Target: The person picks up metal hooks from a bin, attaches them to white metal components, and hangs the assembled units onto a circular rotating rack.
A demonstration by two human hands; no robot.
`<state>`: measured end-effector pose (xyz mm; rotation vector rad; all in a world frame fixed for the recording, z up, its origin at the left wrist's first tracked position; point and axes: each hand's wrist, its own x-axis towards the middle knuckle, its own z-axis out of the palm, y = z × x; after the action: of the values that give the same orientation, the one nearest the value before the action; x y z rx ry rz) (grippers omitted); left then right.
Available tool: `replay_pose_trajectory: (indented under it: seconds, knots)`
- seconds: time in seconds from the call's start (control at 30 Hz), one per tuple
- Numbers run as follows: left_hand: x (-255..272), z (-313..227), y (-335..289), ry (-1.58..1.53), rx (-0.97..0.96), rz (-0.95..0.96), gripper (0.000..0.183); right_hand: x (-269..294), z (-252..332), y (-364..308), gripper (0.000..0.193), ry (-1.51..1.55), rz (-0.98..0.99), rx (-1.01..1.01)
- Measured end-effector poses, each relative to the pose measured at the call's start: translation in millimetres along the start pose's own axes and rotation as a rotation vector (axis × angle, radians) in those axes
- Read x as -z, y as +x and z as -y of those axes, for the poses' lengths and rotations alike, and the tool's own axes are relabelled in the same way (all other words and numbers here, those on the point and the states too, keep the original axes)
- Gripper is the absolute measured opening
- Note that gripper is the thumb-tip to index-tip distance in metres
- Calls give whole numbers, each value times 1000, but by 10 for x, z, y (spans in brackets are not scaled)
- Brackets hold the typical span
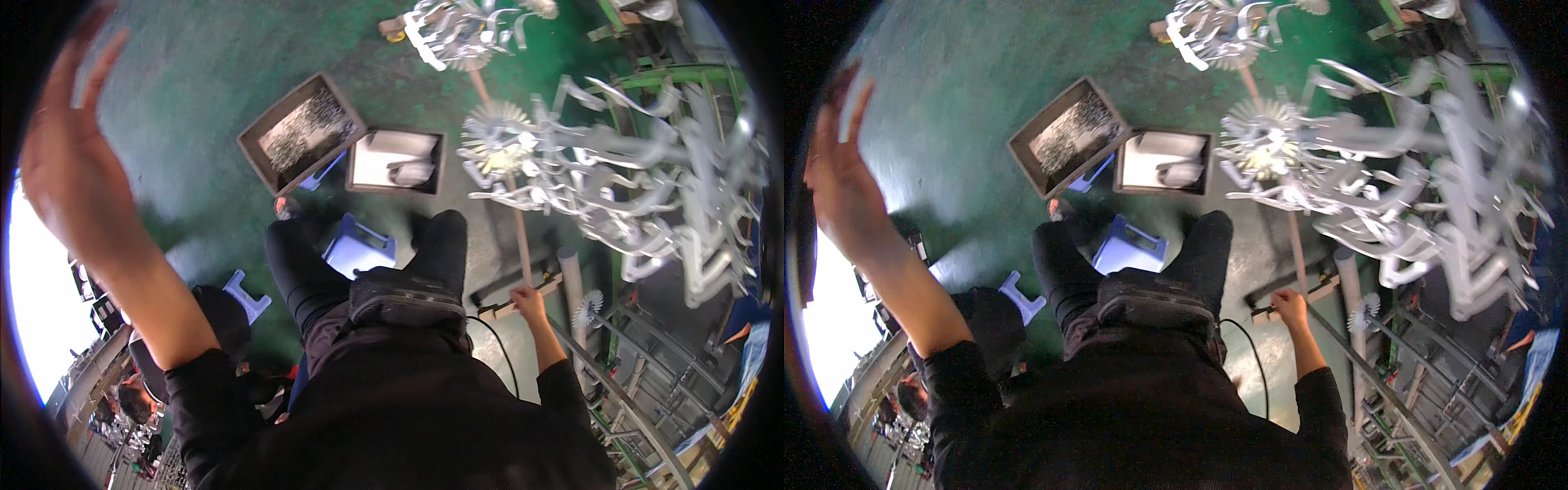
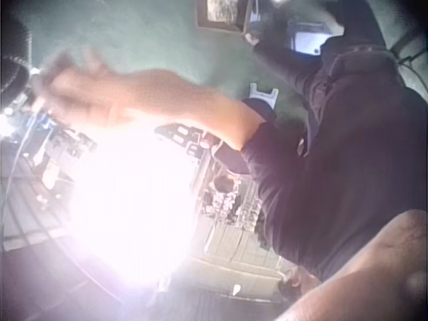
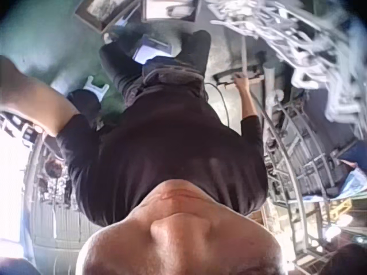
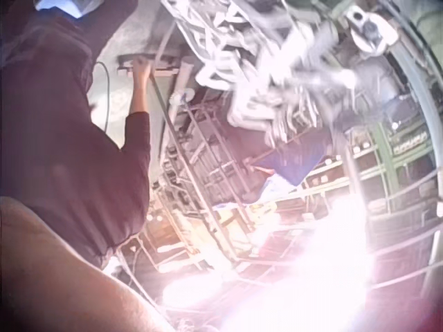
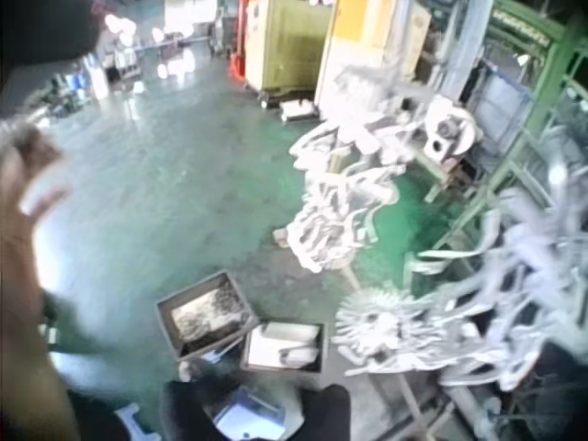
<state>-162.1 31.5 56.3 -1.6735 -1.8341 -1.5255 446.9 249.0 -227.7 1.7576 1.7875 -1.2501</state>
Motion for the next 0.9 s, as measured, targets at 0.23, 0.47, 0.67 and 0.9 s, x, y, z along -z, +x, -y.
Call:
replay_pose_trajectory:
  seconds: [0.23, 0.47, 0.67, 0.9]
  knots:
    - [-660, 1101, -1580, -92, 638, -205, 27, -1956, 1742, 1116, 9, -325, 17, 732]
    - [-1103, 1767, -2768, -13, 755, -184, 22, -2902, 2076, 3447, 17, -1077, 67, 917]
    - [-1103, 1892, -3613, 151, 848, -206, 23, -3515, 2346, 4047, 26, -1559, 346, 805]
    - [-1134, 1879, -4057, 191, 897, -284, 25, -3779, 2167, 4333, 34, -1939, 363, 900]
